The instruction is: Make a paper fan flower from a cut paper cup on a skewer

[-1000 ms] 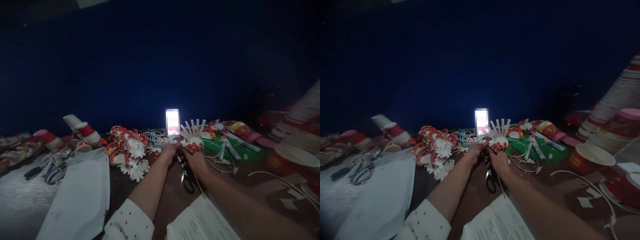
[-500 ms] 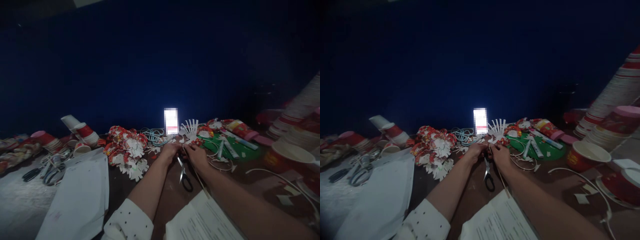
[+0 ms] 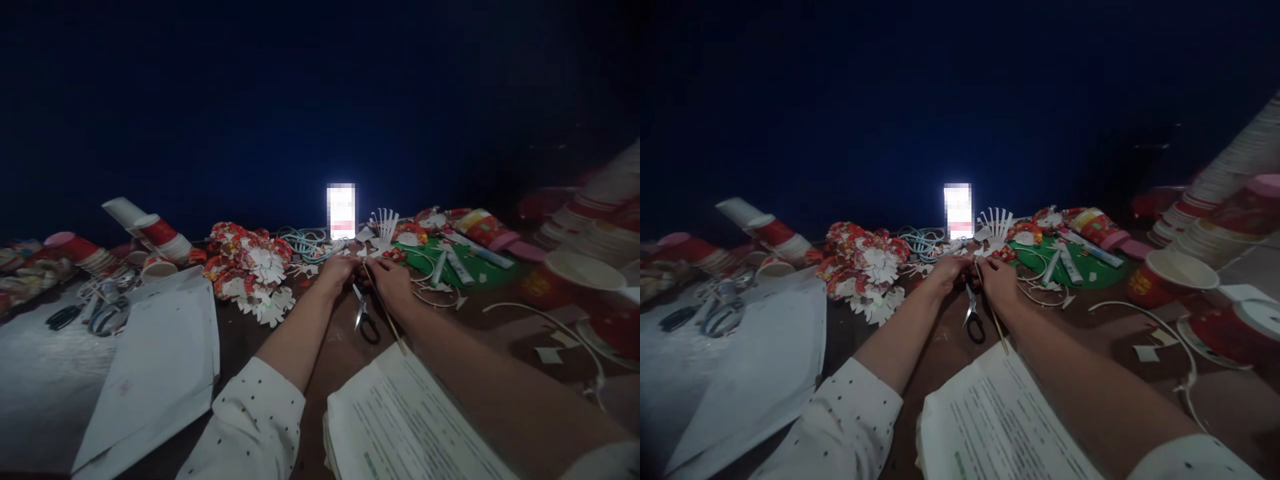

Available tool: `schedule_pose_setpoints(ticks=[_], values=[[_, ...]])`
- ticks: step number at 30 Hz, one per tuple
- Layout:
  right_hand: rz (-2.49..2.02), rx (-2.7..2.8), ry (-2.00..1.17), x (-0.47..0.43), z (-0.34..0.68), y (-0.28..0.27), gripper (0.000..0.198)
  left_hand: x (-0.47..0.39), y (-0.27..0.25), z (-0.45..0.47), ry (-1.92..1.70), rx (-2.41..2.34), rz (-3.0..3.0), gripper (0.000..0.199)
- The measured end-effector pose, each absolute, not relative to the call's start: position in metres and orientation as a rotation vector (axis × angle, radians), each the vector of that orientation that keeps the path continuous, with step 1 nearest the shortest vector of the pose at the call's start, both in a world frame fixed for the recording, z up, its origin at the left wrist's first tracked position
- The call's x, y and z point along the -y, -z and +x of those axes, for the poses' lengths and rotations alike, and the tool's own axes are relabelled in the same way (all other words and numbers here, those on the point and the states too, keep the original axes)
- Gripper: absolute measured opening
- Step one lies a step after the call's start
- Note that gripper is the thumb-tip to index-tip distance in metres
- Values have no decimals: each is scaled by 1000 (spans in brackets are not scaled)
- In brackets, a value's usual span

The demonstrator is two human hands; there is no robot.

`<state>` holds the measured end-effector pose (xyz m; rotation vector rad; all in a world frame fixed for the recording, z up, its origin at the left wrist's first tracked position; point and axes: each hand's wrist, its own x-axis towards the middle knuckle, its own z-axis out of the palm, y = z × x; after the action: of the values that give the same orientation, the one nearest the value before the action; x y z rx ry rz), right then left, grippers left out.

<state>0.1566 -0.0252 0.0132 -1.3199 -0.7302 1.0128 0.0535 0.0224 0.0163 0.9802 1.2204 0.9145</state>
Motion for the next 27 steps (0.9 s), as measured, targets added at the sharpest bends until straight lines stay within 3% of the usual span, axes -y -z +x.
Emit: schedule_pose_setpoints(ticks=[27], values=[[-1229,786,-1146,26,152,-4,8,-19,-22,55,-925,-1133,760,19]])
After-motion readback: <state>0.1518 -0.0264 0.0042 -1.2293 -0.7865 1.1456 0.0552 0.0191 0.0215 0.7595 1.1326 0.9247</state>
